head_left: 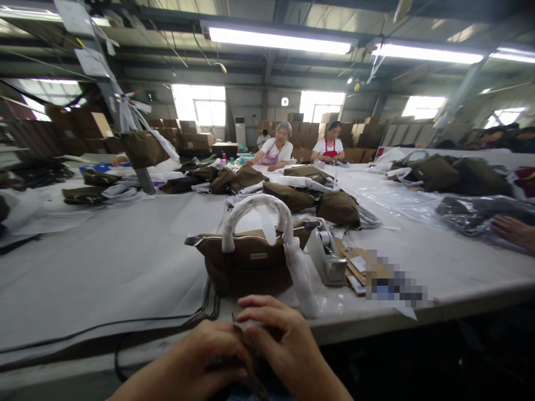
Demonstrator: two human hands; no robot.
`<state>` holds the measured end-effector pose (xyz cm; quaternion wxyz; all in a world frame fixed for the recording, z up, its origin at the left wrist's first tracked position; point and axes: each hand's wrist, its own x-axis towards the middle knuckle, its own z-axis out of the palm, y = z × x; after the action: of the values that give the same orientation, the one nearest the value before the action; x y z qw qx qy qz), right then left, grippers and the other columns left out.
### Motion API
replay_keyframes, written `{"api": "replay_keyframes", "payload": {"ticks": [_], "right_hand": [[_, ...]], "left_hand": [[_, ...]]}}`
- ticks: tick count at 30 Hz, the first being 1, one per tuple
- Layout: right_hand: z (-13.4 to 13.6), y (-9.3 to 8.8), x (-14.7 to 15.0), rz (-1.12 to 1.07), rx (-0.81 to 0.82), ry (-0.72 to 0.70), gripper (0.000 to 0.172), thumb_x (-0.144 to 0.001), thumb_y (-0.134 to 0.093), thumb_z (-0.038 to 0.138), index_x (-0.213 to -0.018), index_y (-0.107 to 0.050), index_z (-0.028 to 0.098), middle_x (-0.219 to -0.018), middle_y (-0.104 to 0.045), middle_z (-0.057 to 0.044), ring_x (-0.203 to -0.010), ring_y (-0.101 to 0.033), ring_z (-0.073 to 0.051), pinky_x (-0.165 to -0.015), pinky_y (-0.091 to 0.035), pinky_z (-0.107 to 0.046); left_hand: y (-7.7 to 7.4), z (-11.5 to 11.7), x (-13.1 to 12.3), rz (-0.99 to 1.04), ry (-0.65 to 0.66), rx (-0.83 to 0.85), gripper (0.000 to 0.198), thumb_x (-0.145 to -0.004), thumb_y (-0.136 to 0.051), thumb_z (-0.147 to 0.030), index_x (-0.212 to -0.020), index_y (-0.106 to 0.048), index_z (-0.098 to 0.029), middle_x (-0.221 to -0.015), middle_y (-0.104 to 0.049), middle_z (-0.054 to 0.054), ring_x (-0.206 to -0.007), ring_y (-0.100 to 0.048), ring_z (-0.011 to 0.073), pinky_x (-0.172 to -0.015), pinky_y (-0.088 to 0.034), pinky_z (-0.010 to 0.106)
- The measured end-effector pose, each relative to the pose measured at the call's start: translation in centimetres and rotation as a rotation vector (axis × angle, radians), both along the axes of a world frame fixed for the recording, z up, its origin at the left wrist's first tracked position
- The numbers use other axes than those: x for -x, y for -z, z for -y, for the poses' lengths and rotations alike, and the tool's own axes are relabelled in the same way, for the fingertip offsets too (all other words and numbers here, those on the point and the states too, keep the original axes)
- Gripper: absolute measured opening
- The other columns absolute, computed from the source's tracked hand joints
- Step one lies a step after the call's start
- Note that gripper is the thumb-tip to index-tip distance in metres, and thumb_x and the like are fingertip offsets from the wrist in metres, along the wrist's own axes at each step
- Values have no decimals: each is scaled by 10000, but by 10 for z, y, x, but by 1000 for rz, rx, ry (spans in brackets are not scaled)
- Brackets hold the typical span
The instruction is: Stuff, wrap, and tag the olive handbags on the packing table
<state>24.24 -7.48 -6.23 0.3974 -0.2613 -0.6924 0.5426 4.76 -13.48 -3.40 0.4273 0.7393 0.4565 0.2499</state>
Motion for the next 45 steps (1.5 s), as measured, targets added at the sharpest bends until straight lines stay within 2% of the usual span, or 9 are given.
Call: {"api": "replay_keyframes", "payload": {"ticks": [2, 10, 13, 15, 20, 29, 38, 43, 45], "right_hand": [[-2, -4, 4, 29, 40, -42, 206, -858, -713, 140, -914, -836, 296, -1092, -759, -30, -1030, -704, -202, -908, -539, -295], [-8, 3, 7, -11, 115, -150, 44, -870, -728, 210, -852, -767, 199, -1133, -752, -43, -1034, -685, -190, -903, -495, -275], [-12, 5, 3, -192, 161, 10, 150, -942, -662, 347, -910, -686, 202, -1157, -703, -38, -997, -645, -155, -873, -489, -241], [-12, 6, -1, -279, 190, 145, 211, -964, -634, 418, -940, -646, 209, -981, -686, -13, -896, -624, -126, -838, -486, -219], [-1, 8, 3, -147, 271, 25, 327, -915, -682, 494, -912, -640, 170, -680, -606, 13, -636, -602, -114, -647, -483, -217], [1, 13, 24, -145, 386, 66, 394, -836, -755, 510, -799, -681, 125, -708, -681, -29, -520, -588, -89, -525, -454, -196], [-2, 11, 24, -190, 498, 52, 471, -793, -783, 568, -779, -655, 114, -697, -677, -26, -478, -576, -70, -509, -447, -189], [-5, 18, 25, -340, 477, 59, 551, -798, -822, 484, -1184, -566, 186, -705, -674, 28, -539, -637, -108, -564, -490, -210], [-6, 20, 25, -343, 444, 62, 533, -800, -825, 469, -1189, -598, 183, -728, -672, 22, -569, -646, -106, -593, -498, -213]], "left_hand": [[1, -2, -2, -28, 8, 13, 149, -964, -654, -279, -954, -800, -249, -982, -779, 17, -957, -718, 188, -884, -512, 230], [5, -2, -3, 66, 86, 20, 138, -931, -682, -183, -944, -813, -223, -932, -785, 20, -934, -722, 170, -902, -518, 218], [11, -5, 6, 136, -114, 23, 149, -946, -672, -301, -915, -799, -229, -1165, -761, 40, -1149, -674, 216, -1010, -493, 254], [18, -8, 14, 208, -352, 25, 201, -939, -671, -406, -954, -780, -239, -1330, -691, 39, -1241, -628, 246, -1033, -491, 270], [33, -13, 26, 339, -667, 58, 405, -900, -683, -529, -1160, -704, -218, -1099, -779, 69, -943, -738, 241, -760, -600, 258], [23, -8, 12, 194, -602, -319, 196, -865, -719, -321, -1039, -808, -306, -1037, -803, -12, -941, -774, 188, -823, -604, 161], [25, -9, 17, 73, -450, -585, 289, -895, -682, -192, -1111, -788, -351, -1067, -793, -47, -946, -771, 146, -872, -566, 130], [25, -8, 20, 3, -353, -677, 363, -932, -653, -155, -1206, -736, -379, -1146, -773, -58, -1020, -751, 129, -936, -542, 132], [23, -6, 19, -8, -356, -634, 334, -922, -691, -204, -1192, -737, -394, -1138, -776, -68, -1025, -749, 126, -935, -535, 117]]}}
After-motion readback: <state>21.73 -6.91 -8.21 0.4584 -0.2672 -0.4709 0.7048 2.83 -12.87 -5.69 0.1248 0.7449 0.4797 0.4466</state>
